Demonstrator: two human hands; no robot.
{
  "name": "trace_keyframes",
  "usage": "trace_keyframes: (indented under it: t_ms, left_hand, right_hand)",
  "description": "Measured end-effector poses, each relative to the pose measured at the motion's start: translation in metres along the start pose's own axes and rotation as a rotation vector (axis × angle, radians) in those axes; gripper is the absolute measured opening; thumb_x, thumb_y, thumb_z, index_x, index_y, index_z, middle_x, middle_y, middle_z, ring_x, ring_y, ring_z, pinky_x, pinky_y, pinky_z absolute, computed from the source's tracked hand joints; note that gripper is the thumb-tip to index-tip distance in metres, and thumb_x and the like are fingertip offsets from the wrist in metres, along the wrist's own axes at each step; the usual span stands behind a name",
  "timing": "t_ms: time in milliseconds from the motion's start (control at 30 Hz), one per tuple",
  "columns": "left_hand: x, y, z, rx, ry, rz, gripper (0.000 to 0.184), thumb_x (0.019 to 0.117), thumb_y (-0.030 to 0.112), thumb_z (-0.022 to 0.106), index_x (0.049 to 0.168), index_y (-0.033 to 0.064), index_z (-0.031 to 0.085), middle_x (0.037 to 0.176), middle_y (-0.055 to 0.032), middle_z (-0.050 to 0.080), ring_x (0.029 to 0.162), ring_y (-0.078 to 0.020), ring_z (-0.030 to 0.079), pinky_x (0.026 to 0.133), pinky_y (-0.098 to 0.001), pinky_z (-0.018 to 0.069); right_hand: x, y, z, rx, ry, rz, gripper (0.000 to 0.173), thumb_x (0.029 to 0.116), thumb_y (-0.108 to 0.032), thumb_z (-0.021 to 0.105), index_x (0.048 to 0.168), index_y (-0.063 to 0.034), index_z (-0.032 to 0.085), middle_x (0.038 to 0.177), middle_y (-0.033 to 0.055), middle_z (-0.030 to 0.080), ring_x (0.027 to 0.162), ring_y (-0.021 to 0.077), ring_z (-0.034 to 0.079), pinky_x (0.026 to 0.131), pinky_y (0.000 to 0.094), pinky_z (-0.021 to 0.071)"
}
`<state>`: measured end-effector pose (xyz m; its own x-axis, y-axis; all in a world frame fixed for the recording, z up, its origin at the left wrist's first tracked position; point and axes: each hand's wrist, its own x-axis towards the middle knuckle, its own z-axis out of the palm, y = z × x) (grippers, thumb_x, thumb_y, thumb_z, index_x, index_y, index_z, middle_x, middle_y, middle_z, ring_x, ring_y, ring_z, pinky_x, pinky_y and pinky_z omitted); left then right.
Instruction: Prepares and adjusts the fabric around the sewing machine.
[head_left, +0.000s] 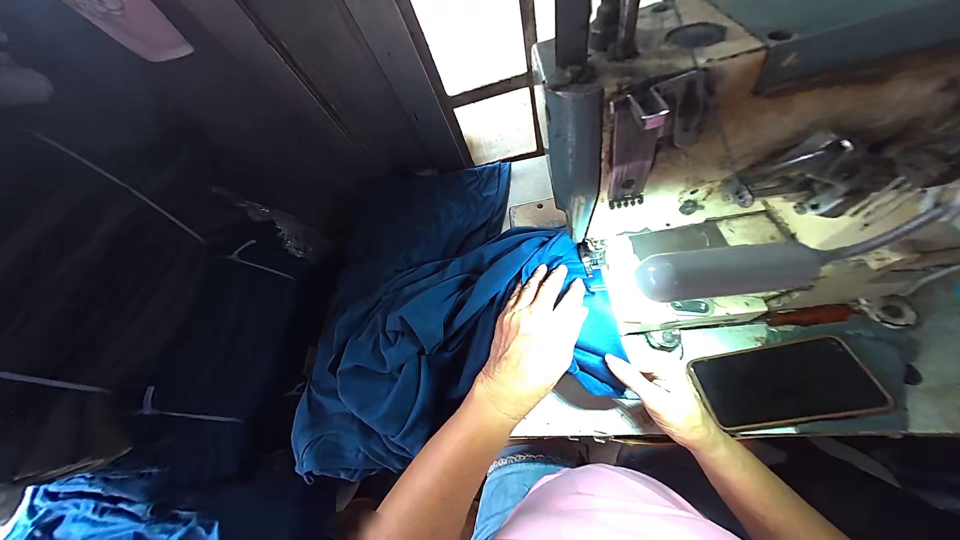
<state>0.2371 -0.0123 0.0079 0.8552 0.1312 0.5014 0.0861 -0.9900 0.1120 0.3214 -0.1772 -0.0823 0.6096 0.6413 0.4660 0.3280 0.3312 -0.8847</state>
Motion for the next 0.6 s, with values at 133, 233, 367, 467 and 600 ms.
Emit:
trace_keyframes:
  t_ms: [133,233,367,467,600]
  left_hand:
    - [0.011,-0.003,-0.01,-0.067,-0.08,-0.027,0.032,0.1028,0.02,0.053,0.123,0.0061,0.074,0.134,-0.0135,0.068,0.13,-0.0325,0.062,0.105,-0.047,0.0514]
    - [0.028,-0.008,-0.018,-0.119,-0.202,-0.091,0.033,0.1016,0.015,0.055,0.13,0.0054,0.069,0.141,-0.0124,0.064,0.135,-0.0298,0.058,0.11,-0.046,0.0476]
    - [0.05,-0.03,-0.016,-0.082,-0.256,0.015,0.032,0.0994,0.006,0.058,0.129,0.0042,0.07,0.137,-0.0147,0.065,0.13,-0.0301,0.061,0.108,-0.0471,0.0494]
    - [0.059,-0.035,-0.011,-0.064,-0.2,0.045,0.027,0.0977,0.003,0.059,0.12,0.0042,0.074,0.129,-0.0146,0.069,0.123,-0.0302,0.064,0.102,-0.0483,0.0525]
    - [0.042,-0.045,0.01,-0.227,0.149,0.005,0.025,0.0994,0.003,0.054,0.113,-0.0013,0.074,0.123,-0.0162,0.071,0.118,-0.0274,0.068,0.102,-0.0417,0.0541]
  right_hand:
    - [0.003,0.0,-0.001,-0.071,-0.009,0.002,0.03,0.1016,-0.016,0.059,0.079,-0.0008,0.07,0.077,-0.0012,0.068,0.077,-0.0052,0.062,0.072,0.0129,0.05]
    - [0.014,-0.004,-0.003,-0.128,-0.039,0.068,0.035,0.1029,-0.021,0.057,0.074,-0.0051,0.066,0.066,-0.0071,0.059,0.064,-0.0081,0.054,0.061,0.0119,0.0441]
    - [0.028,-0.015,-0.004,-0.048,-0.086,0.238,0.032,0.1042,-0.022,0.055,0.083,-0.0057,0.073,0.074,-0.0054,0.073,0.065,-0.0009,0.068,0.058,0.0171,0.0565]
    - [0.035,-0.023,-0.001,0.059,-0.063,0.343,0.026,0.105,-0.018,0.054,0.094,-0.0039,0.072,0.079,-0.0043,0.076,0.064,0.0013,0.07,0.055,0.0171,0.0558]
    - [0.032,-0.023,0.002,0.15,-0.043,0.378,0.028,0.1075,-0.017,0.048,0.097,-0.0034,0.07,0.08,-0.002,0.077,0.063,0.004,0.07,0.054,0.0178,0.0561]
